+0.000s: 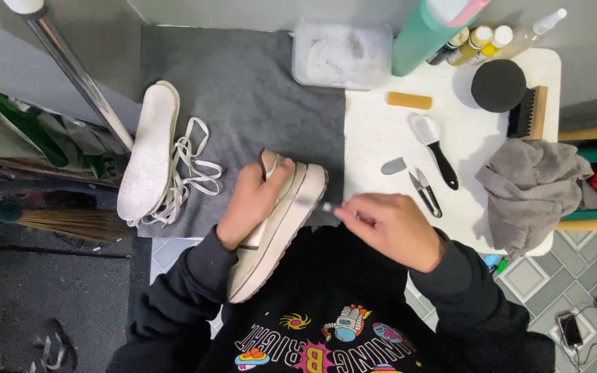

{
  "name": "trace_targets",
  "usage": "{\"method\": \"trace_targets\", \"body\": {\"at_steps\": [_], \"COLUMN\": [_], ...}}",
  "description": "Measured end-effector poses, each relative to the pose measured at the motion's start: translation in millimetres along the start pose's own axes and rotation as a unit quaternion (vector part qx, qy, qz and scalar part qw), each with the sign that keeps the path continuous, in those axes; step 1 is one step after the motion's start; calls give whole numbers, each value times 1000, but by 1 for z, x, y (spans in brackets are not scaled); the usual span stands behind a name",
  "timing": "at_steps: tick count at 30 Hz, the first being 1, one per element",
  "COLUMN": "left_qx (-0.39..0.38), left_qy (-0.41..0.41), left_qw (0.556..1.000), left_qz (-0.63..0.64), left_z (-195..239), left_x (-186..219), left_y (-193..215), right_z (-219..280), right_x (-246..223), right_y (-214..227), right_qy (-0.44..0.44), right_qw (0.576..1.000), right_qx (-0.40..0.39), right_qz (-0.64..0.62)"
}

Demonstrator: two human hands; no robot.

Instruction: The person holds a white sneaker and uses a small metal tool to scrape and clean the rubber sole and sidewall. The person repeatedly dips the tool into a container of white paste and continues scraping the shoe's surface.

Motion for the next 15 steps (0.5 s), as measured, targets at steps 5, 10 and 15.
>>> {"method": "trace_targets", "body": {"at_steps": [5,10,15], "left_qx": [-12,-12,-15], "left_qy": [-26,-25,-41], "left_qw": [1000,1000,999], "left_qz": [13,1,-6], "left_z": [3,0,4], "left_x": [4,2,7], "left_y": [-3,-4,-6], "right_z": [-6,-9,-7], "right_x": [3,4,8], "right_y": [5,13,9], "right_qy": [-28,-48,-62], "right_qw": [999,999,998], "right_qx": [30,15,11], "right_qz": [24,-2,-30]}}
Point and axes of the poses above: each hand's wrist, its own z-axis away from the middle knuckle, its own y-axis out of the back of the hand, x = y × z, the point moved 3 cm from there along -z, towards the middle knuckle, and after that the axes turned 12 degrees about z, right-handed, at the moved point
